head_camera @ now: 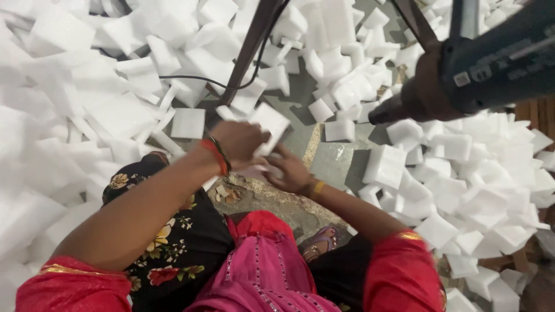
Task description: The person sits on the floor and repeatedly picks up two white foam pieces, presses them together, and applies hot glue from a glue gun to bond them. The person then places the joined foam pieces onto the floor among other similar pieces.
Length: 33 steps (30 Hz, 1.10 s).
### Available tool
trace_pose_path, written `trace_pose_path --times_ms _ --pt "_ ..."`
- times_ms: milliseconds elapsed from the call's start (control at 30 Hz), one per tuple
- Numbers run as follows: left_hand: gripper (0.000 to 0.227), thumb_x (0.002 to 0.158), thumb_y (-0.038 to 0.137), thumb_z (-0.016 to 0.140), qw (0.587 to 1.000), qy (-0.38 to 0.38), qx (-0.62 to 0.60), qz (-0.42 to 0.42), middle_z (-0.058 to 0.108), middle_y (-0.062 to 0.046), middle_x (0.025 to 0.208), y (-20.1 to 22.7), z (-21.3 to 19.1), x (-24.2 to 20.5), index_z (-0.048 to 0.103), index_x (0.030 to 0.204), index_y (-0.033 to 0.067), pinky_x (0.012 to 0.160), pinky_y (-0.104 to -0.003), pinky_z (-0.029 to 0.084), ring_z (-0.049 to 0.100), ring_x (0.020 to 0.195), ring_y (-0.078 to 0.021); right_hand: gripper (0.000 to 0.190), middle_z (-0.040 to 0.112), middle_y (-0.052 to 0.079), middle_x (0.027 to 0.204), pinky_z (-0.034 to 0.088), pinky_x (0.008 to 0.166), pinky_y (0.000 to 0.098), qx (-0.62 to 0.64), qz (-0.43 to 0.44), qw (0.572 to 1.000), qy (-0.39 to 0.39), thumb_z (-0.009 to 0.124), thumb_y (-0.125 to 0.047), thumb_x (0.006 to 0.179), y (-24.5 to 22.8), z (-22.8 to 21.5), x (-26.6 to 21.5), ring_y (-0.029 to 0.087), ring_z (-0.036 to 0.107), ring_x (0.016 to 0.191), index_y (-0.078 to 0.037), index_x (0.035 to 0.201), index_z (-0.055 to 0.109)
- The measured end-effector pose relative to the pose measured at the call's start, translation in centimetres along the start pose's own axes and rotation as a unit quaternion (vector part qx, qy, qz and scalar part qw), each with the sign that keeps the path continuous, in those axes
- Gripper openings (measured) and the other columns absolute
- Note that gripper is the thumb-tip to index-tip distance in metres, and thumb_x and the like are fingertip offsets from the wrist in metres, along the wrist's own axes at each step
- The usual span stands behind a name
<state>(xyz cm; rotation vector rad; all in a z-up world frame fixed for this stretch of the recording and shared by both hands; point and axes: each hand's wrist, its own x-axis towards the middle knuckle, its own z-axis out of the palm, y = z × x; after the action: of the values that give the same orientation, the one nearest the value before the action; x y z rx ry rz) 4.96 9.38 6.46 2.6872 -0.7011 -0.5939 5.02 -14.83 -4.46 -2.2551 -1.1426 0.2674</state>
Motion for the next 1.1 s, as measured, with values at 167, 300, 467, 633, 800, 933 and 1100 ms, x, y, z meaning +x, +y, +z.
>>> trace_pose_path --times_ms 167,300,467,633,800,933,1100 --pt "0.070 0.069 0.049 0.083 0.989 0.030 -0.054 0.135 0.065 -0.014 0.109 5.4 3.3 0.1 0.054 0.117 0.0060 0.079 -0.048 0.056 0.067 0.100 -0.0356 0.038 0.062 0.019 0.120 0.054 0.095 0.0430 0.079 0.046 0.996 0.013 0.074 -0.026 0.088 -4.7 -9.3 -6.6 0.034 0.065 0.111 0.002 0.114 0.071" --pt "0.061 0.077 0.040 0.078 0.968 0.078 -0.140 0.193 0.069 -0.014 0.109 7.6 4.8 0.0 0.055 0.122 0.0063 0.082 -0.047 0.056 0.069 0.099 -0.0364 0.038 0.066 0.016 0.105 0.055 0.083 0.0429 -0.028 0.128 0.989 0.070 0.090 -0.034 0.073 -7.5 -13.3 -10.9 0.032 0.066 0.098 -0.006 0.098 0.081" --pt "0.070 0.087 0.052 0.080 0.980 0.115 -0.155 0.041 0.066 -0.022 0.114 7.2 4.1 0.0 0.052 0.126 0.0017 0.085 -0.047 0.055 0.067 0.100 -0.0392 0.039 0.067 0.014 0.102 0.056 0.074 0.0370 -0.153 0.089 0.938 0.298 0.094 -0.028 0.072 -8.2 -15.7 -14.8 0.028 0.068 0.091 -0.011 0.077 0.059" --pt "0.088 0.079 0.043 0.078 0.822 0.007 -0.568 -0.033 0.069 -0.013 0.124 10.0 4.4 -0.3 0.036 0.152 0.0174 0.077 -0.043 0.060 0.071 0.100 -0.0276 0.056 0.070 0.013 0.114 0.056 0.074 0.0362 -0.129 -0.016 0.972 0.198 0.089 -0.021 0.082 -8.8 -14.8 -15.8 0.027 0.071 0.094 -0.017 0.123 0.050" --pt "0.079 0.079 0.048 0.073 0.534 -0.132 -0.834 0.047 0.059 0.002 0.133 9.8 4.2 -0.6 0.037 0.146 0.0280 0.088 -0.048 0.060 0.062 0.118 -0.0198 0.075 0.064 0.016 0.120 0.056 0.089 0.0465 -0.197 -0.030 0.972 0.126 0.083 -0.020 0.078 -10.5 -14.6 -14.5 0.039 0.067 0.106 -0.020 0.145 0.049" --pt "0.065 0.102 0.060 0.050 0.420 -0.125 -0.898 0.041 0.061 -0.010 0.132 11.1 5.7 0.5 0.046 0.144 0.0109 0.100 -0.047 0.052 0.060 0.121 -0.0268 0.061 0.063 0.013 0.112 0.053 0.092 0.0486 -0.254 -0.104 0.946 0.172 0.083 -0.038 0.079 -11.9 -14.0 -12.4 0.033 0.065 0.099 -0.026 0.132 0.054" --pt "0.076 0.102 0.067 0.036 0.351 -0.145 -0.922 0.077 0.063 -0.013 0.134 12.1 7.5 2.5 0.049 0.145 0.0060 0.102 -0.045 0.050 0.061 0.122 -0.0283 0.056 0.067 0.008 0.102 0.052 0.081 0.0407 -0.309 -0.098 0.928 0.183 0.085 -0.032 0.085 -11.3 -14.3 -10.9 0.024 0.064 0.087 -0.022 0.134 0.061"
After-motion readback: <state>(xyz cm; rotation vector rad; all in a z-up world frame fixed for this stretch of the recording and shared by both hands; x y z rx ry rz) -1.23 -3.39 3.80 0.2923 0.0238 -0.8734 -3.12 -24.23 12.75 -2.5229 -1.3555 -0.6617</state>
